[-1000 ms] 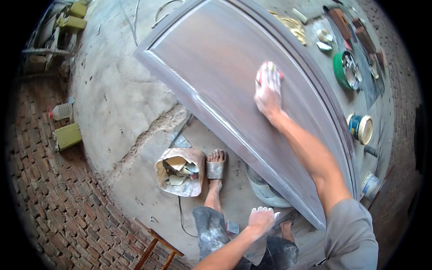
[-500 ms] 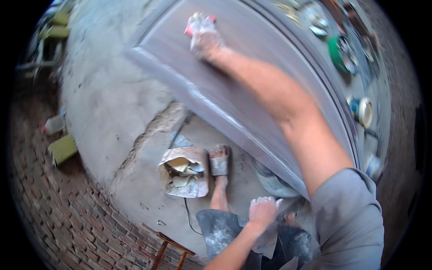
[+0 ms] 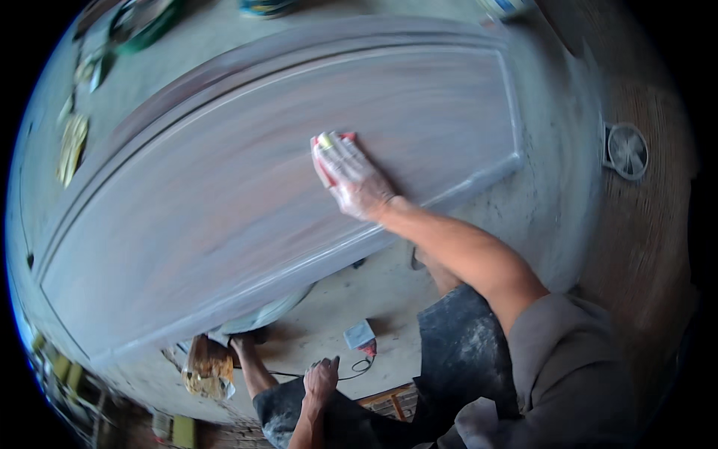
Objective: The person sands a large wooden door lying flat on the floor using a sanding block. They work systematically across the surface and edges, occasionally repositioning the door to reach different areas.
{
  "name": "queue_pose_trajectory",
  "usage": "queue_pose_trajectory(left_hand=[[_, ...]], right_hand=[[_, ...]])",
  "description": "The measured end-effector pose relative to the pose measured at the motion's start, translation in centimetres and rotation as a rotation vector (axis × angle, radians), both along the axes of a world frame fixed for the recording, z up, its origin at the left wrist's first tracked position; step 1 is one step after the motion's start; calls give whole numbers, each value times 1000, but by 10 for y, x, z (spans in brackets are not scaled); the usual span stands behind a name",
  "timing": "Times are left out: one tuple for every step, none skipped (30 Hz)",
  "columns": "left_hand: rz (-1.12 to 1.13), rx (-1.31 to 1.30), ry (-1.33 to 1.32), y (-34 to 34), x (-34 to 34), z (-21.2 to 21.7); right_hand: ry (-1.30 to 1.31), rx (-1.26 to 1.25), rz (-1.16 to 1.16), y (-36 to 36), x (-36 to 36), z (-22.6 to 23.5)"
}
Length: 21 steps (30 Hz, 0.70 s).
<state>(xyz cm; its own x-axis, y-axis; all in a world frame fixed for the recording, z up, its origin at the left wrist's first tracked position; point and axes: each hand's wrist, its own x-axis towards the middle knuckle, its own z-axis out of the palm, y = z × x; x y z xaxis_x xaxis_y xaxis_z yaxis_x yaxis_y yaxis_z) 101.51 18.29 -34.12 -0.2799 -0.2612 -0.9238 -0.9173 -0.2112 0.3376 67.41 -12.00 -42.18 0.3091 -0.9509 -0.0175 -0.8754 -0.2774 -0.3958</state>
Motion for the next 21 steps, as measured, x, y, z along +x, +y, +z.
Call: queue_pose_trajectory(left_hand=[[-23,-15,18,9,-6,-1],[-33,-25,30,17,-15,-3],[-57,6,19,17,-17,-5],[-70,33,8,14,-23,2],[-78,56,-2,8,-32,8],[-79,60,-7,4,-40,9],[-87,66,2,-2,-46,7],[-76,69,-6,-3,-49,6],[-73,2,35,2,-43,-1],[-22,-30,30,8,-46,2],[6,-60,71,1,-46,-2],[41,-95,113,-7,-44,-7],[60,-89,94,-11,-42,-1],[68,-59,64,-16,-34,4],[77,-75,111,-22,-24,6],[108,-98,115,-22,-9,14],[125,-109,95,-19,7,20],[157,-138,85,-14,20,23],[108,-150,140,-34,26,37],[166,-208,138,-42,35,41],[272,-214,83,-47,43,49]], right_hand=[[43,-44,-19,7,-51,-4],[81,-83,-25,13,-99,-10],[121,-118,-77,23,-136,-23],[161,-156,-118,31,-176,-31],[181,-196,-194,35,-218,-38],[202,-238,-267,41,-261,-46],[270,-240,-413,49,-313,-57],[319,-241,-542,47,-338,-60],[220,42,-784,45,-363,-56],[103,343,-983,28,-371,-47],[148,229,-953,38,-395,-51],[193,110,-913,42,-410,-56],[221,97,-859,38,-390,-63],[256,78,-812,36,-371,-63],[339,-63,-660,43,-346,-71],[291,-82,-539,40,-288,-74],[257,-56,-437,39,-220,-62],[140,-17,-411,33,-153,-50],[120,17,-320,25,-86,-29],[137,0,-248,18,-27,-13],[120,-13,-200,14,31,-4]])
